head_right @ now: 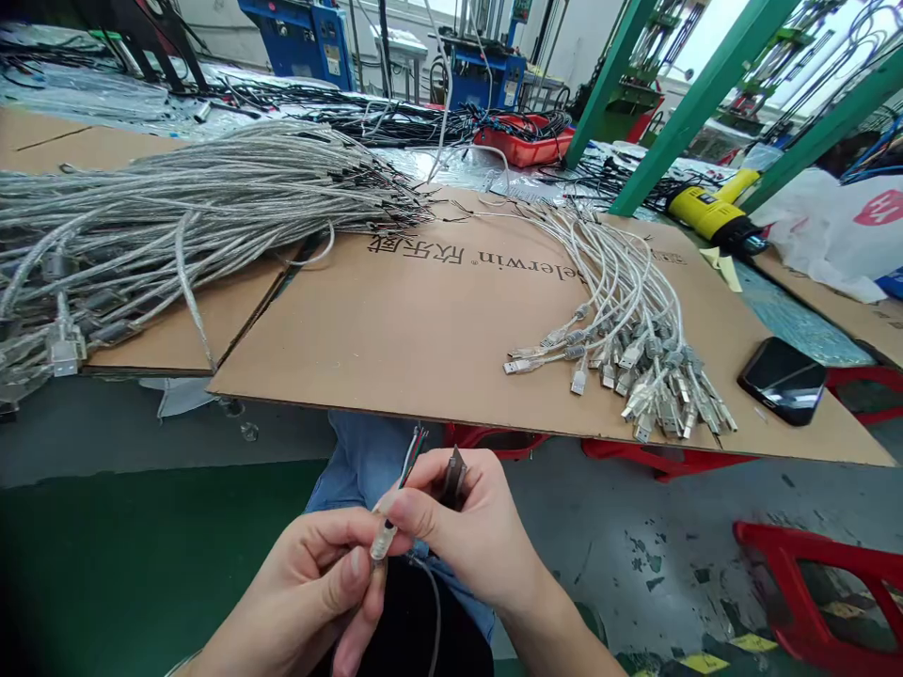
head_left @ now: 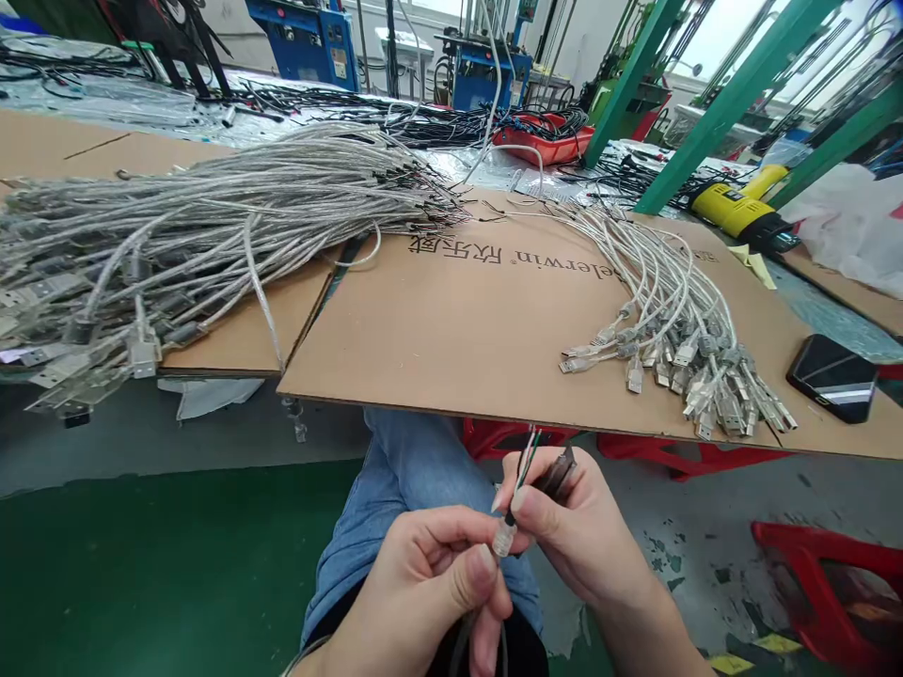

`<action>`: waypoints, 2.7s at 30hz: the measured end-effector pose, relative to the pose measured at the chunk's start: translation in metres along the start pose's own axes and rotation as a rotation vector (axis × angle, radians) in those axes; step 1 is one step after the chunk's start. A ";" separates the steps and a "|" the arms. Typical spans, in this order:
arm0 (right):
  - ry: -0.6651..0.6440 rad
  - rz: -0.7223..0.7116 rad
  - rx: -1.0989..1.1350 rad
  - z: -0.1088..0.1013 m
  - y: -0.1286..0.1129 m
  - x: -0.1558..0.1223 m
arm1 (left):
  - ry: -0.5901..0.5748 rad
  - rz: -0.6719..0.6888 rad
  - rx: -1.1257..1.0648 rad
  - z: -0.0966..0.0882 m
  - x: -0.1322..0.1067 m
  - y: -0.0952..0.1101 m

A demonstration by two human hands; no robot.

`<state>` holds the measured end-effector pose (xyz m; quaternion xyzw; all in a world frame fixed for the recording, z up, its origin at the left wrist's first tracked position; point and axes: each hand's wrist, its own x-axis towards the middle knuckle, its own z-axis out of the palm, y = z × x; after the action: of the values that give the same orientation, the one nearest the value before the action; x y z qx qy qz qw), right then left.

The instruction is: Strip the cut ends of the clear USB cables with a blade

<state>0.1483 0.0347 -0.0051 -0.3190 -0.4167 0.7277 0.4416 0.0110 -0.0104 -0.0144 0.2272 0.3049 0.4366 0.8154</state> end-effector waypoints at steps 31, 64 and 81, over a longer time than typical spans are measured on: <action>-0.347 -0.129 -0.922 0.013 -0.054 -0.022 | 0.155 0.126 0.012 -0.004 -0.003 0.001; -0.339 -0.199 -0.999 0.012 -0.049 -0.020 | 0.105 0.020 0.058 -0.012 -0.002 0.005; -0.371 -0.156 -1.038 0.013 -0.050 -0.018 | 0.081 0.014 0.002 -0.015 -0.003 0.006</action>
<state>0.1636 0.0272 0.0466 -0.3294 -0.8136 0.4361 0.1984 -0.0042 -0.0083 -0.0209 0.2124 0.3365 0.4506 0.7991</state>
